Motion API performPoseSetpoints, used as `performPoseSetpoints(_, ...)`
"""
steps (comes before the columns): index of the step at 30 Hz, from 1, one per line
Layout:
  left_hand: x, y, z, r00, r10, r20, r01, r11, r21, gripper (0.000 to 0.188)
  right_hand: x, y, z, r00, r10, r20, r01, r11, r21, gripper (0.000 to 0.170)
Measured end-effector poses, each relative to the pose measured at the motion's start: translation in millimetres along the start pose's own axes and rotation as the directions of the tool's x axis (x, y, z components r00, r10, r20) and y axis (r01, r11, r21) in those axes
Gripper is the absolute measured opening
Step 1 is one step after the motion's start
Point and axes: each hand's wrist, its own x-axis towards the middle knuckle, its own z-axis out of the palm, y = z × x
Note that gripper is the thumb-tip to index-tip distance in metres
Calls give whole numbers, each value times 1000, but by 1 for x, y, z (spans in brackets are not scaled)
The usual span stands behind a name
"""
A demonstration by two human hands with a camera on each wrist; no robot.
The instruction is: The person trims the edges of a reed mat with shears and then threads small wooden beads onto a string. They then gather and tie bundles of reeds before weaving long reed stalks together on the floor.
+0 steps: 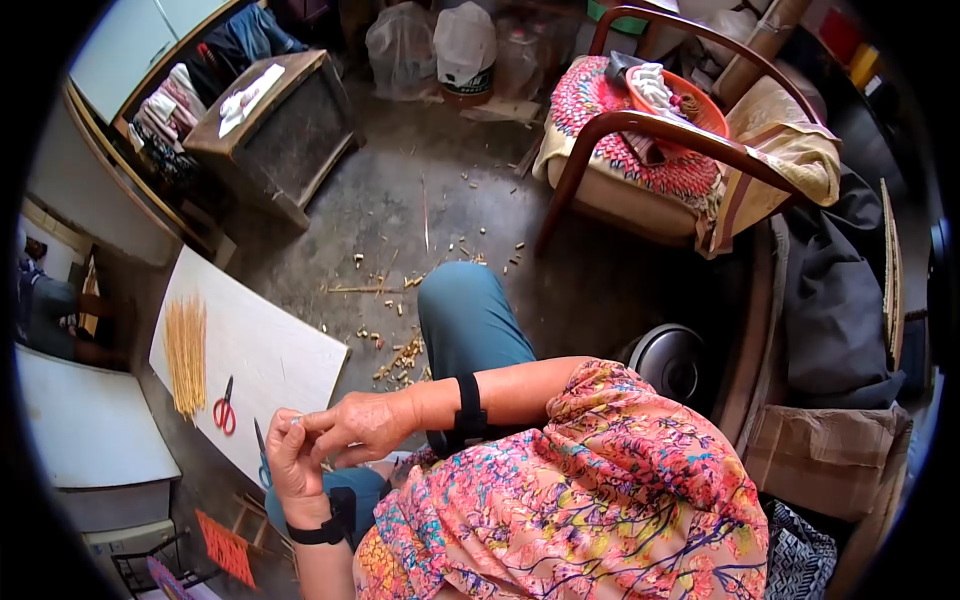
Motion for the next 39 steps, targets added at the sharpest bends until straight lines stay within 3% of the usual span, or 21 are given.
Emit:
performPoseSetpoints(5,9,-3,7,996,76,45,-74,996,-54,23,2,3,-8,998,-39,-53,47,987,155,14)
performPoseSetpoints(10,7,4,19,988,142,57,-142,990,-7,25,6,-10,-19,995,-54,-82,72,971,229,20)
performPoseSetpoints(16,4,8,32,974,216,74,-216,976,-8,28,7,-18,-22,998,-16,-67,46,880,472,21)
performPoseSetpoints(18,-1,16,37,988,133,76,-136,990,29,28,6,-22,-27,998,-60,-25,63,984,169,22)
performPoseSetpoints(19,4,9,26,986,156,62,-156,988,5,26,5,-21,-25,996,-71,-47,76,991,112,21)
performPoseSetpoints(20,3,10,29,988,142,57,-143,990,17,25,4,-22,-25,995,-91,-29,94,987,127,21)
performPoseSetpoints(22,2,10,31,991,125,51,-126,992,16,24,0,-23,-31,999,19,41,-20,1000,16,19)
performPoseSetpoints(24,1,8,27,992,92,87,-90,995,-31,23,-1,-19,-30,998,-49,34,48,998,28,17)
performPoseSetpoints(26,2,8,29,992,98,82,-95,995,-42,24,-2,-26,-30,999,-41,-17,41,998,42,11)
performPoseSetpoints(30,-7,12,29,990,122,75,-115,990,-85,27,9,-30,-32,997,-69,18,69,997,-24,11)
performPoseSetpoints(35,-13,19,31,987,115,115,-104,990,-94,27,9,-38,-34,994,-106,18,108,962,-249,17)
performPoseSetpoints(39,-16,24,23,980,130,150,-121,990,-66,27,8,-40,-35,989,-139,51,148,938,-313,18)
